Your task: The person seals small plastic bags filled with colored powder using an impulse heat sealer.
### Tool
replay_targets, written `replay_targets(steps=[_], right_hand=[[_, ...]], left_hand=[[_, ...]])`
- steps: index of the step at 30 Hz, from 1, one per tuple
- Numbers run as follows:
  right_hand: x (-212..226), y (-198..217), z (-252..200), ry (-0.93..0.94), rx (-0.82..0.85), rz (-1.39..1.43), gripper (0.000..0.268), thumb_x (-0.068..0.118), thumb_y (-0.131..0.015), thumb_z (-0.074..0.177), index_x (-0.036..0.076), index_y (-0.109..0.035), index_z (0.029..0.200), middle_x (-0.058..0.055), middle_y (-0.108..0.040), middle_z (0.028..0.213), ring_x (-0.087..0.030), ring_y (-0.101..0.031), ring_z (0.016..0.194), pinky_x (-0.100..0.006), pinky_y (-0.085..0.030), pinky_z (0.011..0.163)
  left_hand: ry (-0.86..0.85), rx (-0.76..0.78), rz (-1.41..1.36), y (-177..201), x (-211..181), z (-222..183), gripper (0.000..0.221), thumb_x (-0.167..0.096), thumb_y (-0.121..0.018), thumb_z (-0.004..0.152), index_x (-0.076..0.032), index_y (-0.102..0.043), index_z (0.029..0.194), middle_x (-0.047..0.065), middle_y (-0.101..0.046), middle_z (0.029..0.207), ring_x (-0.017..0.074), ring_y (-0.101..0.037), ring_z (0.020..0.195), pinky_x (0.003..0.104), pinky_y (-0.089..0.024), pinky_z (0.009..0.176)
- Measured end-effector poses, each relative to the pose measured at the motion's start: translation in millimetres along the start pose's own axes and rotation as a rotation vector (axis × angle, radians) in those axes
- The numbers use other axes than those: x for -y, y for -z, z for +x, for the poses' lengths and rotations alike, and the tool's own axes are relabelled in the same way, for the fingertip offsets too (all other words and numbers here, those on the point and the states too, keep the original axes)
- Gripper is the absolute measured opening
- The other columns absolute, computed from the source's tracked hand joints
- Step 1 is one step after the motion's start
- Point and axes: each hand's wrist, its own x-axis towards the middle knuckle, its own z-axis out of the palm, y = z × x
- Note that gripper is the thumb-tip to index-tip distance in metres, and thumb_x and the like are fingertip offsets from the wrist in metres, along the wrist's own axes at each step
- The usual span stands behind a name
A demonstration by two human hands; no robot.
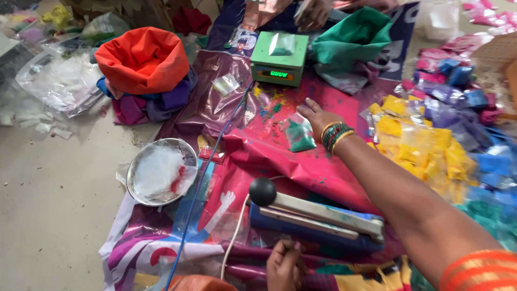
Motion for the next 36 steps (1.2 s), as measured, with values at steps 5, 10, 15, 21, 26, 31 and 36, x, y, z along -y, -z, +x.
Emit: replay_targets(steps=[5,10,15,21,26,31,36], right_hand=[[38.8,25.4,33.0,0.077,0.301,-0.293,0.110,0.001,-0.075,0.075,0.041,-0.016,0.159,-0.003,-0.023,0.167,-0.034,-0.065,0.119,-0.050,-0.060,0.084],[11.2,2.1,44.2,0.110,0.339,-0.400,0.097,0.006,-0.068,0.089,0.044,-0.018,0.164,-0.011,-0.055,0.141,-0.034,-0.067,0.115,-0.050,-0.059,0.085],[-36.6,-16.8,36.3,0.120,0.221,-0.377,0.026,0.020,-0.066,0.094,0.016,-0.068,0.119,-0.014,-0.064,0.127,-0.036,-0.067,0.114,-0.049,-0.057,0.091],[-49.9,-6.0,15.6,0.145,0.156,-0.306,0.018,0.013,-0.069,0.086,0.015,-0.073,0.104,-0.010,-0.061,0.126,-0.034,-0.065,0.115,-0.049,-0.057,0.088],[-16.9,15.6,14.5,0.308,0.161,-0.226,0.015,0.013,-0.074,0.079,0.018,-0.075,0.093,-0.001,-0.061,0.123,-0.029,-0.057,0.121,-0.046,-0.053,0.094],[-22.1,-32.3,43.5,0.382,0.171,-0.079,0.019,0.013,-0.080,0.072,0.017,-0.075,0.089,-0.004,-0.060,0.121,-0.032,-0.054,0.120,-0.045,-0.052,0.096],[-34.5,-76.4,53.5,0.338,0.057,0.027,0.027,0.010,-0.079,0.072,0.019,-0.076,0.097,-0.015,-0.060,0.120,-0.038,-0.064,0.105,-0.044,-0.056,0.088]], left_hand=[[-0.063,0.040,0.035,21.5,33.9,11.4,0.010,-0.012,-0.066,0.092,-0.003,-0.066,0.090,0.007,-0.063,0.055,0.0110,-0.052,0.042,0.026,-0.037,0.042],[-0.057,-0.008,0.068,9.0,29.4,2.0,0.011,-0.010,-0.073,0.091,-0.001,-0.066,0.089,0.007,-0.062,0.054,0.0107,-0.053,0.044,0.025,-0.038,0.044],[-0.044,-0.026,0.058,0.2,24.3,-1.5,0.014,-0.010,-0.076,0.090,-0.001,-0.065,0.086,0.006,-0.062,0.056,0.0120,-0.056,0.046,0.025,-0.042,0.047],[-0.033,-0.079,0.001,-10.7,14.1,-6.1,0.014,-0.007,-0.077,0.087,0.001,-0.066,0.087,0.005,-0.062,0.060,0.0128,-0.057,0.049,0.026,-0.041,0.047],[-0.042,-0.080,-0.006,-13.7,15.1,-4.1,0.013,-0.007,-0.076,0.087,0.002,-0.066,0.088,0.007,-0.063,0.062,0.0144,-0.059,0.050,0.028,-0.047,0.050],[-0.037,-0.092,-0.036,-13.1,19.8,-2.1,0.013,-0.005,-0.076,0.086,0.003,-0.066,0.088,0.008,-0.063,0.063,0.0148,-0.059,0.052,0.029,-0.050,0.051],[-0.085,-0.033,-0.092,-8.5,27.9,-0.5,0.013,-0.004,-0.076,0.087,0.003,-0.065,0.089,0.007,-0.064,0.066,0.0139,-0.059,0.054,0.029,-0.051,0.053]])
